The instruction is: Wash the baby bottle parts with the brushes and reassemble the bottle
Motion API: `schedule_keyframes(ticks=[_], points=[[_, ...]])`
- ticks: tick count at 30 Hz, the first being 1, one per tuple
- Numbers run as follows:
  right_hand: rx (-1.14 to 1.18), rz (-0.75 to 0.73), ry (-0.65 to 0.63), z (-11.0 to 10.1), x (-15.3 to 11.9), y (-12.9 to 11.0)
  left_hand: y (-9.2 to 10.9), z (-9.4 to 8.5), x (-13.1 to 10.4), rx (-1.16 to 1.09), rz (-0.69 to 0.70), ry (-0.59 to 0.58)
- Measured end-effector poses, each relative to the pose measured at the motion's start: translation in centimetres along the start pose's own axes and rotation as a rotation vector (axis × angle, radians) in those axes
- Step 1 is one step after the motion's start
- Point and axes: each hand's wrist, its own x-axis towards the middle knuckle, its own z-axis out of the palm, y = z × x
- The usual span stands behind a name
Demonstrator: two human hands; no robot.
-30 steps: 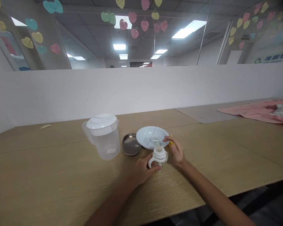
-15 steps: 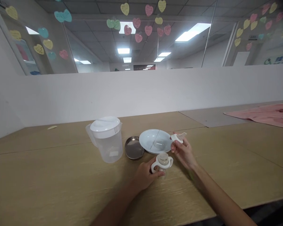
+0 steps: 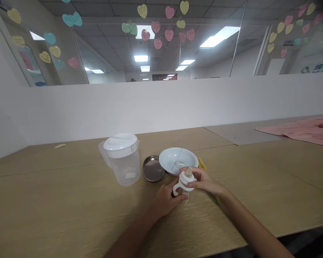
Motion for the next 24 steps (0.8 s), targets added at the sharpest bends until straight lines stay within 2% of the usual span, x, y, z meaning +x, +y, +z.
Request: schedule_keyframes(ticks=[3, 7, 9, 11, 15, 17, 20, 24], points=[[0.076, -0.014, 0.102, -0.3, 0.1, -0.1, -0.1, 0.1, -0.1, -0.003, 0.009, 0.016], [0.192, -0.115, 0.34, -1.2, 0.1, -0.3, -0.2, 0.1, -0.1, -0.008, 0.01, 0.028], [0.221, -0.156, 0.378, -1.7, 0.0, -0.3, -0.1, 0.1, -0.1, -0.006, 0.012, 0.017], [0.215, -0.154, 0.323, -2.0, -0.2, -0.4, 0.0, 0.1, -0.1, -0.01, 0.015, 0.013], [0.153, -0.091, 0.054, -1.4, -0.6, -0.3, 0.1, 0.1, -0.1, -0.002, 0.008, 0.023], [0.112, -0.087, -0.035, -1.0, -0.7, -0.3, 0.1, 0.1, -0.1, -0.005, 0.003, 0.023], [0.083, -0.094, -0.038, -0.9, -0.8, -0.4, 0.0, 0.1, -0.1, -0.023, 0.005, 0.026], [0.078, -0.101, 0.108, -1.6, -0.9, -0.7, 0.0, 0.1, -0.1, -0.029, 0.019, 0.018]])
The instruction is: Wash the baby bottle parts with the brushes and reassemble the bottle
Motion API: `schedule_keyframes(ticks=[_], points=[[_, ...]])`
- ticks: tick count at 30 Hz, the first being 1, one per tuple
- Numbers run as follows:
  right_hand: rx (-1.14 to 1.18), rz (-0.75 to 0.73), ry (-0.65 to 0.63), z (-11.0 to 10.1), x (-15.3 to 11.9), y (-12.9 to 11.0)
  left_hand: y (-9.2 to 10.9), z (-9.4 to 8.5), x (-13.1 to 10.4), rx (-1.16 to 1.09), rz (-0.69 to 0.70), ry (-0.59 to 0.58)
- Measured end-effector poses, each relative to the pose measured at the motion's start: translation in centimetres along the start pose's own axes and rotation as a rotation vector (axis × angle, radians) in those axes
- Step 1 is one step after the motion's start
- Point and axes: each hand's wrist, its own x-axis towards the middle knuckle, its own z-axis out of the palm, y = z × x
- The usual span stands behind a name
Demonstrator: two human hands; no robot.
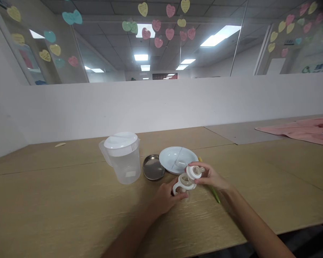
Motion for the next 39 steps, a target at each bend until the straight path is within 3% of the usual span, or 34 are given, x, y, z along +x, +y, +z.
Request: schedule_keyframes(ticks=[5, 12, 15, 18, 22, 26, 30, 39], points=[[-0.015, -0.009, 0.059, -0.6, -0.1, -0.3, 0.2, -0.1, 0.0, -0.003, 0.013, -0.015], [-0.06, 0.005, -0.206, 0.4, -0.1, -0.5, 0.1, 0.0, -0.1, 0.021, 0.011, 0.019], [-0.119, -0.007, -0.212, 0.7, -0.1, -0.5, 0.1, 0.0, -0.1, 0.001, 0.011, 0.014], [-0.12, -0.009, -0.131, 0.7, -0.1, -0.4, 0.1, 0.1, 0.0, -0.008, -0.006, 0.015], [0.041, -0.037, 0.084, 0.5, -0.1, 0.0, 0.1, 0.1, 0.0, 0.017, -0.009, 0.0], [0.258, -0.198, 0.329, 0.0, 0.1, 0.1, 0.2, 0.0, 0.0, 0.038, -0.001, 0.001], [0.319, -0.303, 0.532, -0.8, 0.9, -0.2, 0.1, 0.0, 0.0, 0.018, -0.005, -0.009], [0.318, -0.287, 0.596, -3.8, 5.7, -0.4, -0.5, 0.0, 0.1, 0.011, 0.007, 0.009]])
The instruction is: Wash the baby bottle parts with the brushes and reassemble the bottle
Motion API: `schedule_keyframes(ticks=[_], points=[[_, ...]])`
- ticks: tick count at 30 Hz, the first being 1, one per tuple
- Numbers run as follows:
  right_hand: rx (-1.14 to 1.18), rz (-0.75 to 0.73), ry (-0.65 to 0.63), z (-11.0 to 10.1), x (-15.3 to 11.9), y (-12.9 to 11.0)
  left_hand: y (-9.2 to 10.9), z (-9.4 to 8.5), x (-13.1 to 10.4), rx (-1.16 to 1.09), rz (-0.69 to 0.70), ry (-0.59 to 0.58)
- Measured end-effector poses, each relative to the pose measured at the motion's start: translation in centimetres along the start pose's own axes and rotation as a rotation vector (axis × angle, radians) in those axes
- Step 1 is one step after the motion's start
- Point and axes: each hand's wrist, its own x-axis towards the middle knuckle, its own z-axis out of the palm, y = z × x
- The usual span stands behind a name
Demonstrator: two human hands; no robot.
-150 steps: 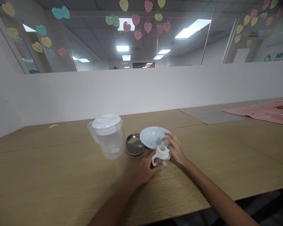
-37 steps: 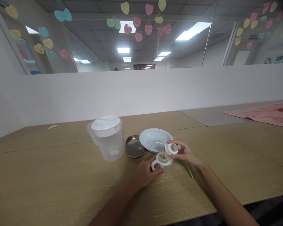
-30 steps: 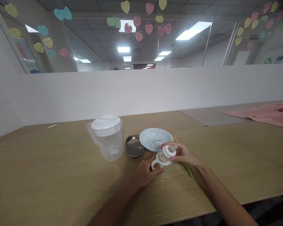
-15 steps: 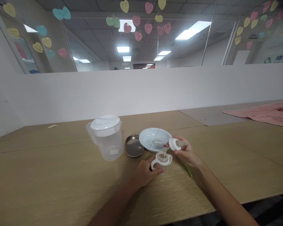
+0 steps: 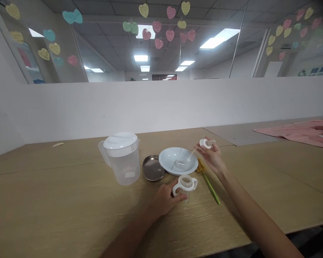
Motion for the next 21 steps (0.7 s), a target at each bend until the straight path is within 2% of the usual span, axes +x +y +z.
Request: schedule_keyframes(ticks=[5, 8, 11, 15, 18, 21], points=[[-0.011, 0.048, 0.046, -0.3, 2.6, 2.5, 0.2, -0.1, -0.1, 0.012, -0.016, -0.003], [-0.062, 0.054, 0.094, -0.8, 3.0, 4.0, 0.4, -0.2, -0.2, 0.005, -0.003, -0.008], [-0.22, 0.024, 0.103, -1.4, 2.8, 4.9, 0.4, -0.2, -0.2, 0.003, -0.004, -0.014], [-0.546, -0.091, 0.002, -1.9, 2.4, 5.2, 0.1, 0.0, 0.0, 0.013, -0.007, -0.002], [-0.828, -0.2, -0.143, -1.8, 1.9, 4.9, 0.0, 0.0, 0.0, 0.003, 0.002, 0.004], [-1.105, -0.238, -0.296, -1.1, 1.1, 4.3, -0.1, 0.1, 0.0, -0.005, 0.008, 0.014]])
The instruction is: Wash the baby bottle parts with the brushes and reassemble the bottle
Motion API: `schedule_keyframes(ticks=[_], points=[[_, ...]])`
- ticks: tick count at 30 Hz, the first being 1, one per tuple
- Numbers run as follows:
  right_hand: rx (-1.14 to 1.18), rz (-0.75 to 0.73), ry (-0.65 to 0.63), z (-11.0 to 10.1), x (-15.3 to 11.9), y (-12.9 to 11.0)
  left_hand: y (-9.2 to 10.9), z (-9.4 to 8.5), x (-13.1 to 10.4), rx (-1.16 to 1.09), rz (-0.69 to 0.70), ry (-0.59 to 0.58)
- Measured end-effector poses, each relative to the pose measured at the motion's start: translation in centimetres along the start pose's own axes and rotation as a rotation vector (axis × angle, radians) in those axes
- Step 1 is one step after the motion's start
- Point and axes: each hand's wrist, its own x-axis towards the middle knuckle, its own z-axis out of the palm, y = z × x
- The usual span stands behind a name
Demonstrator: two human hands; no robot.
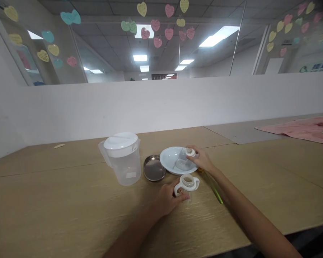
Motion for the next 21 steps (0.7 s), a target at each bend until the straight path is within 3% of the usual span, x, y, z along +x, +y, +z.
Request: schedule_keyframes(ticks=[5, 9, 16, 21], points=[[-0.28, -0.081, -0.131, 0.1, -0.9, -2.1, 0.1, 0.0, 0.0, 0.01, -0.004, -0.008], [-0.305, -0.062, -0.191, 0.2, -1.0, -2.3, 0.2, -0.1, 0.0, 0.021, -0.011, -0.017], [-0.103, -0.012, 0.005, 0.5, -0.5, 0.0, 0.2, -0.1, 0.1, 0.026, 0.009, -0.027], [0.048, 0.035, 0.061, 0.8, -0.4, 1.0, 0.3, -0.2, 0.1, 0.024, 0.009, -0.031]])
